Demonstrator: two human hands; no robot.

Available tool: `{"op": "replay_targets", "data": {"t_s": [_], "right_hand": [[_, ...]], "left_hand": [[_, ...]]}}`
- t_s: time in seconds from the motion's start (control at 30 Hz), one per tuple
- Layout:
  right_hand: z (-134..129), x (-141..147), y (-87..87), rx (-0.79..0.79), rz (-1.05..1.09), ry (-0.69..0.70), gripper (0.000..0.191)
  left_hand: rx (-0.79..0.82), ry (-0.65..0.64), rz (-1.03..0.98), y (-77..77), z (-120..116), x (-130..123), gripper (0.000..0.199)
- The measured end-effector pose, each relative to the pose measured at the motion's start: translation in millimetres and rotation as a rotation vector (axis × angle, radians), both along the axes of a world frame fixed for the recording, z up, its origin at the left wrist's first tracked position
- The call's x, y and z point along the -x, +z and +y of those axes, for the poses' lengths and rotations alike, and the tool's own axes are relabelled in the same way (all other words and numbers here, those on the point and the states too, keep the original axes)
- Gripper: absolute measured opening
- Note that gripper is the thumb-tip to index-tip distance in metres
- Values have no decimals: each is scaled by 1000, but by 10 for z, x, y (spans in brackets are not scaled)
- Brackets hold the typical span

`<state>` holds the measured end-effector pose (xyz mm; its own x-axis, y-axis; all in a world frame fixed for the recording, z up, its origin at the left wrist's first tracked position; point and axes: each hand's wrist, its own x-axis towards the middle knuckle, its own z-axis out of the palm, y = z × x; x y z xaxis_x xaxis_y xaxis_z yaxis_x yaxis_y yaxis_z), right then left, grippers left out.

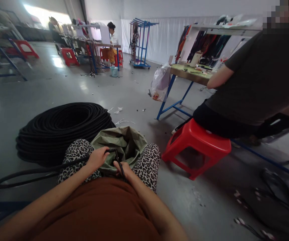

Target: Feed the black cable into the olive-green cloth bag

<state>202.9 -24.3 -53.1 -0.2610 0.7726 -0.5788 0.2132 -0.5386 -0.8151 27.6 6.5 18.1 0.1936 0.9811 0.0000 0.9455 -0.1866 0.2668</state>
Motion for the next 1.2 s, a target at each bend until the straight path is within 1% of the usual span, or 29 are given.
{"op": "replay_targets", "data": {"t_s": [0.2,0.3,0.47,0.67,0.8,1.03,1.1,1.2], "right_hand": [[2,1,-42,-7,33,-15,37],[4,9,-65,21,48,-40,37],[5,23,-53,52,72,-84,37],[10,27,-48,52,32,-70,40],[-1,21,-45,17,20,-57,40],[-25,17,65,-17,-86,-60,42],[-21,9,58,-46,-115,-50,45],[-13,-4,-7,-126,-165,-27,49]], "left_hand": [[31,-19,4,13,-44,-49,26],[32,-29,12,7,-55,-55,26],[53,-58,39,30,-66,-66,27],[75,-79,35,38,-82,-80,27],[72,-72,26,19,-87,-83,28],[76,-63,8,34,-61,-100,28],[79,-59,14,33,-51,-105,28],[77,-54,21,29,-38,-117,29]]}}
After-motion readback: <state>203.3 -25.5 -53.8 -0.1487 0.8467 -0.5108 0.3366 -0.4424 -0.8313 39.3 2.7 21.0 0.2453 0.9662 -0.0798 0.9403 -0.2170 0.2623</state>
